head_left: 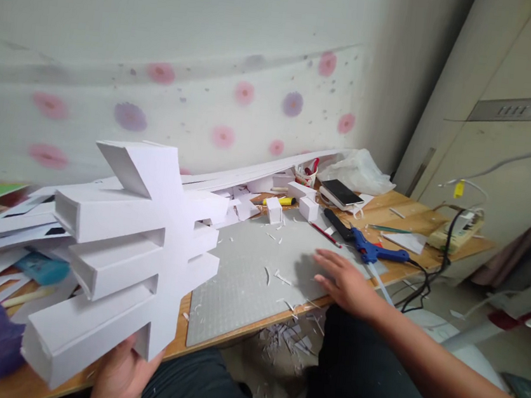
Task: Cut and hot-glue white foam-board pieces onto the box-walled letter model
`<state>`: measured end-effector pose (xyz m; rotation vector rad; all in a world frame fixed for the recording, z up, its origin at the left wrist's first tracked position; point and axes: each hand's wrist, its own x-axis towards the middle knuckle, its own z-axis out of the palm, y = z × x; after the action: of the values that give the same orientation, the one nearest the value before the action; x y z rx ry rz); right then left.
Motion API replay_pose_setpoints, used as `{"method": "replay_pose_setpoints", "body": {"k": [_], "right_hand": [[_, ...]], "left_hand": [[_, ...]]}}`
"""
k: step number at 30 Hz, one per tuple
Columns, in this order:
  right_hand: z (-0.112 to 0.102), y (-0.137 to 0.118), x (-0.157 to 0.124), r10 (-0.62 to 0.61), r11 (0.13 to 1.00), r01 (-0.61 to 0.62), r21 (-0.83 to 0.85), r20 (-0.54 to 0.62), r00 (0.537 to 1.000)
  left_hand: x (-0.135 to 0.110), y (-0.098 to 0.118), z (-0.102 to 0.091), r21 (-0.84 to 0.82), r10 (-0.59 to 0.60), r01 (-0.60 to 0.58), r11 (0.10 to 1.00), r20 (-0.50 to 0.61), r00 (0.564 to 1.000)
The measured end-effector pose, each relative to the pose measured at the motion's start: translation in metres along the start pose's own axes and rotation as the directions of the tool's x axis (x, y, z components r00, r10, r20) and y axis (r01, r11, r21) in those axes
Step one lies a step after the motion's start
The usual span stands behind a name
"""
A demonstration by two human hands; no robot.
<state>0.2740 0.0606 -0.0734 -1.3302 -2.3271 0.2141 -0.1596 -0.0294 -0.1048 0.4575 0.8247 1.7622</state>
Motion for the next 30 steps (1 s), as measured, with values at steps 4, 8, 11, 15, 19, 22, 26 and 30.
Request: {"method": "replay_pose_setpoints", "body": {"k": [4, 8, 11, 15, 19, 22, 26, 30], "right_hand": [[0.012, -0.006, -0.01, 0.152, 0.979, -0.144, -0.141, 0.042, 0.988], [0.019, -0.07, -0.015, -0.277, 0.954, 0.237, 0.185, 0.235, 0.932], [0.013, -0.094, -0.005, -0.511, 0.816, 0.416, 0.401, 0.165, 0.844], [0.007, -0.055, 0.047, -0.158, 0.983, 0.143, 0.119, 0.134, 0.978], [0.021, -0.002, 0.119, 0.043, 0.999, -0.04, -0.029, 0.112, 0.993], [0.036, 0.015, 0.157, 0.111, 0.991, -0.101, -0.09, 0.122, 0.986], [0.05, 0.017, 0.172, 0.102, 0.989, -0.084, -0.118, 0.156, 0.982], [0.053, 0.008, 0.14, -0.026, 0.996, 0.046, -0.081, 0.241, 0.97]], "left_hand": [[-0.006, -0.002, 0.019, 0.009, 0.049, -0.049, 0.999, -0.03, 0.998], [-0.009, -0.002, 0.026, 0.034, 0.053, -0.051, 0.998, -0.058, 0.997], [-0.005, 0.0, 0.015, 0.033, 0.005, -0.004, 0.999, -0.047, 0.999], [-0.002, -0.001, 0.008, 0.001, -0.015, 0.015, 1.0, -0.017, 1.0], [-0.006, -0.004, 0.021, -0.027, 0.032, -0.033, 0.999, -0.051, 0.998], [-0.009, -0.005, 0.026, -0.028, 0.044, -0.046, 0.999, -0.059, 0.997], [-0.007, -0.004, 0.015, -0.027, 0.03, -0.03, 0.999, 0.016, 0.999], [-0.003, -0.004, -0.002, -0.078, -0.008, 0.016, 0.997, 0.097, 0.995]]}}
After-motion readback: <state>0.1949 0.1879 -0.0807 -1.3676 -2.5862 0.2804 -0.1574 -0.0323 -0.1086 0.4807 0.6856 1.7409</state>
